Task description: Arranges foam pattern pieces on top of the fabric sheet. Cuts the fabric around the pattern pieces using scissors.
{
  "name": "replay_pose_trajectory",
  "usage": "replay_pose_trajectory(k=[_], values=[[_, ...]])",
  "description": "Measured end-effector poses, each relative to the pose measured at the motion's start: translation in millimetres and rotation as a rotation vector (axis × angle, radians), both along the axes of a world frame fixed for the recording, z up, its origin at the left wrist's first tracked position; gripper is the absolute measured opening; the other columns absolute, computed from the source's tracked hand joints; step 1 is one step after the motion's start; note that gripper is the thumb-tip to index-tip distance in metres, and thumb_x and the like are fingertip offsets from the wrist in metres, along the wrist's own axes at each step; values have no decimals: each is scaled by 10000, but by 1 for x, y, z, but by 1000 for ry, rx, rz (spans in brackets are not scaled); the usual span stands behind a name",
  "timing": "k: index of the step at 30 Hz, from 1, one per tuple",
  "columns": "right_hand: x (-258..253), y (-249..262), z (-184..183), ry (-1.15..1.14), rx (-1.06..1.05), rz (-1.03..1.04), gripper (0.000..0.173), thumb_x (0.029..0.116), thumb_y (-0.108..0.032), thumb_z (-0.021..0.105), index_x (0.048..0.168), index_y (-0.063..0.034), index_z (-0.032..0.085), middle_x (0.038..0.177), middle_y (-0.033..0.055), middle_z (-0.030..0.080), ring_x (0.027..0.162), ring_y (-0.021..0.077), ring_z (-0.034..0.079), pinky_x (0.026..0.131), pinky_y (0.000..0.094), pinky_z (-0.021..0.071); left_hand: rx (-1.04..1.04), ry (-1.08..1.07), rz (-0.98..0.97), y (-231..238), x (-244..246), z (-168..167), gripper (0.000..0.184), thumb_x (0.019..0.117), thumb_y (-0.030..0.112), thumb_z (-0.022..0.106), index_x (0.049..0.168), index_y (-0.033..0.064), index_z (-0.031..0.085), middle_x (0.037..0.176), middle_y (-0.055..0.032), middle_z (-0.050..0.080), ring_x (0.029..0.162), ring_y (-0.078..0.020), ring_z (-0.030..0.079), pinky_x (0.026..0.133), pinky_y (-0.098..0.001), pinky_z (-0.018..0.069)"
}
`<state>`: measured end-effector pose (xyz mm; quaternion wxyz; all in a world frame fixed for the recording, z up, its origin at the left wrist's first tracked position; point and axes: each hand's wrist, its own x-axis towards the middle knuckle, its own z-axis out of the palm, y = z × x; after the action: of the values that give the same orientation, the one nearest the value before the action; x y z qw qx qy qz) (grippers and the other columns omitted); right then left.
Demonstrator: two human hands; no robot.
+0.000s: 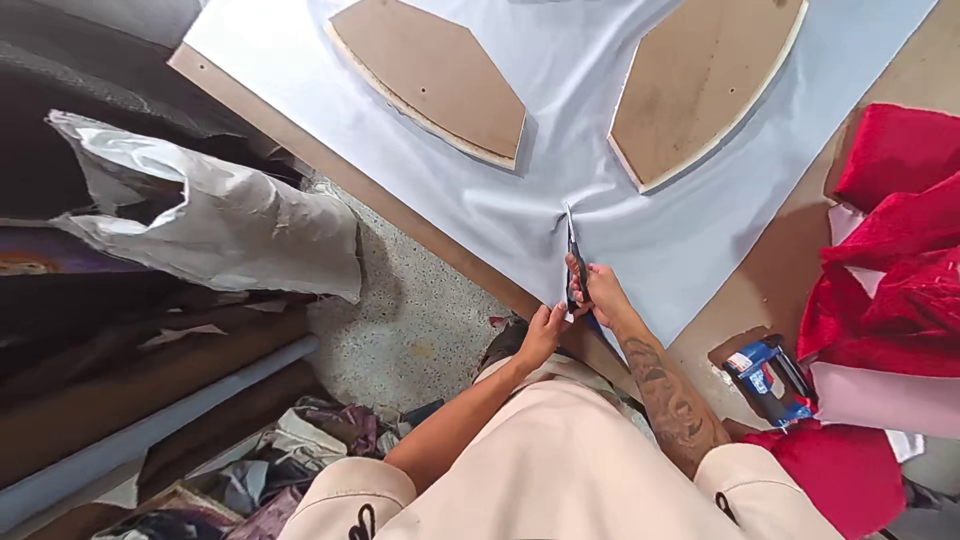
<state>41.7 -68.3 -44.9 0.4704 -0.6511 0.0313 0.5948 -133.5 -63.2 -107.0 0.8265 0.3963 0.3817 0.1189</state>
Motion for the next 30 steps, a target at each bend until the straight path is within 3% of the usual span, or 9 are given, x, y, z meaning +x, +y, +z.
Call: replay_pose_trajectory(k=[2,4,9,12,16,19,23,26,30], values=[[-5,-8,-4,10,2,-7,424,1004,-450,645,998,-28,609,686,24,575,492,97,519,439,239,462,-173,37,135,3,7,12,395,1095,169,484,1396,-70,395,1184,-248,683,1032,-367,731,918,-531,629],[-9,-12,-4,23,5,-30,420,1020,-435,626,971,-19,603,688,35,581,491,102,521,437,240,460,-292,68,238,11,14,24,432,1075,160,519,1412,-38,335,1156,-242,660,969,-365,732,869,-535,637],[-2,1,-8,45,25,-46,472,1020,-490,596,871,-43,589,677,36,573,496,109,523,454,254,471,-569,55,311,42,39,50,672,1094,530,333,1491,-10,387,1217,-237,663,992,-346,713,887,-517,603],[4,5,-3,45,-8,-11,479,1011,-515,599,872,-56,599,682,29,577,492,103,514,438,246,448,-563,156,379,40,54,38,616,1099,516,334,1283,-36,537,979,-192,703,822,-297,720,782,-471,623],[5,4,3,61,-47,51,515,985,-590,591,895,-84,632,692,7,579,515,100,517,449,254,437,-293,226,358,20,55,22,406,1136,270,344,1114,-58,582,901,-144,691,809,-230,717,804,-416,628],[10,11,-1,65,-32,67,515,976,-612,586,936,-101,634,754,1,588,544,96,520,471,253,452,5,189,206,-1,39,7,416,1133,225,358,1149,-120,589,1042,-198,733,994,-271,749,949,-453,625],[15,23,-5,76,-17,18,491,996,-579,580,909,-96,584,702,0,552,527,104,514,467,252,455,342,222,2,-6,26,-3,440,1129,245,357,1063,-75,652,1043,-160,765,1017,-233,756,994,-442,607],[16,22,-5,63,16,-49,401,1039,-455,578,968,-60,568,697,13,561,507,95,521,446,231,456,489,283,-89,-4,20,-3,456,1116,256,370,925,-37,662,888,-128,750,883,-193,744,871,-416,605],[31,46,-10,64,30,14,518,1015,-583,537,857,-90,568,677,9,554,524,117,529,473,265,463,611,241,-171,-4,10,-4,492,1098,257,350,793,-10,630,722,-94,668,718,-175,677,721,-400,571]])
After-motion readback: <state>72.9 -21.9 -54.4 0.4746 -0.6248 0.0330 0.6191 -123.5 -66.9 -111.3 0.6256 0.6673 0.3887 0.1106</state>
